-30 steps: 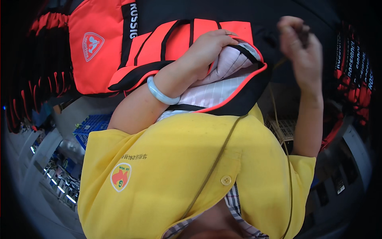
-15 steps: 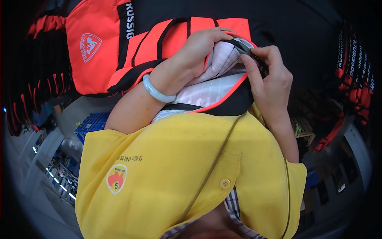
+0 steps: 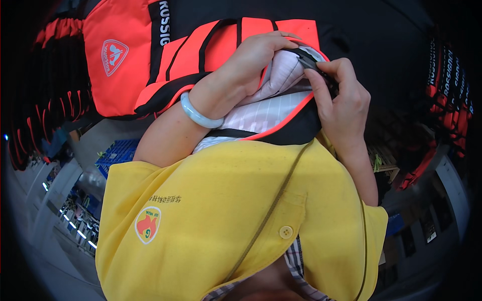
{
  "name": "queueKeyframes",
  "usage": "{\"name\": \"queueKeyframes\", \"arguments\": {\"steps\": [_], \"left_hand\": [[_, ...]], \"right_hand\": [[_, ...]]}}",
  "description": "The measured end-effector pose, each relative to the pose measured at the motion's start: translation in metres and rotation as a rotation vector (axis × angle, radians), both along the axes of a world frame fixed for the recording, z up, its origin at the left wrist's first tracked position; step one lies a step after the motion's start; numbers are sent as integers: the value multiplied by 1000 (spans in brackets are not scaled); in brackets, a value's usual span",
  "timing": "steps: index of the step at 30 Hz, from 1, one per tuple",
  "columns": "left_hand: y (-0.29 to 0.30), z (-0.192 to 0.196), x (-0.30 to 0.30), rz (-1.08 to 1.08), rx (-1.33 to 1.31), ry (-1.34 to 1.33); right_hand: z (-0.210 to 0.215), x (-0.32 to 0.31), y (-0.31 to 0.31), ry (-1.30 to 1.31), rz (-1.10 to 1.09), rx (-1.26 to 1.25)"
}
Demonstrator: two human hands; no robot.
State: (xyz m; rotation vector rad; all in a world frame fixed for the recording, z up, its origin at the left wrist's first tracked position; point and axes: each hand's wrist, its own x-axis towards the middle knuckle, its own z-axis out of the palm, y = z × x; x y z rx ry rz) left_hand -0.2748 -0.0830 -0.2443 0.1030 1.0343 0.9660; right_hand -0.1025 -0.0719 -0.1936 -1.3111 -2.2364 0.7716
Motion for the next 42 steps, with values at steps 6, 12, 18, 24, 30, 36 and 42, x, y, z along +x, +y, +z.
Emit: {"name": "queueKeyframes", "arguments": {"steps": [6, 12, 18, 24, 30, 36, 42], "left_hand": [[-1, 3, 1, -4, -35, 23], [0, 1, 3, 19, -73, -52], [0, 3, 1, 31, -50, -52], [-2, 7, 4, 19, 58, 46], [-4, 10, 3, 25, 71, 63], [-4, 5, 2, 4, 113, 40], [-3, 3, 1, -31, 130, 78]], "right_hand": [[-1, -1, -5, -42, -4, 51], [-10, 6, -1, 199, -232, -102], [-4, 12, 16, 496, -551, -251], [4, 13, 3, 156, -63, -144], [2, 11, 6, 62, 91, 11], [1, 13, 11, 38, 139, 58], [3, 13, 15, -12, 183, 90]]}}
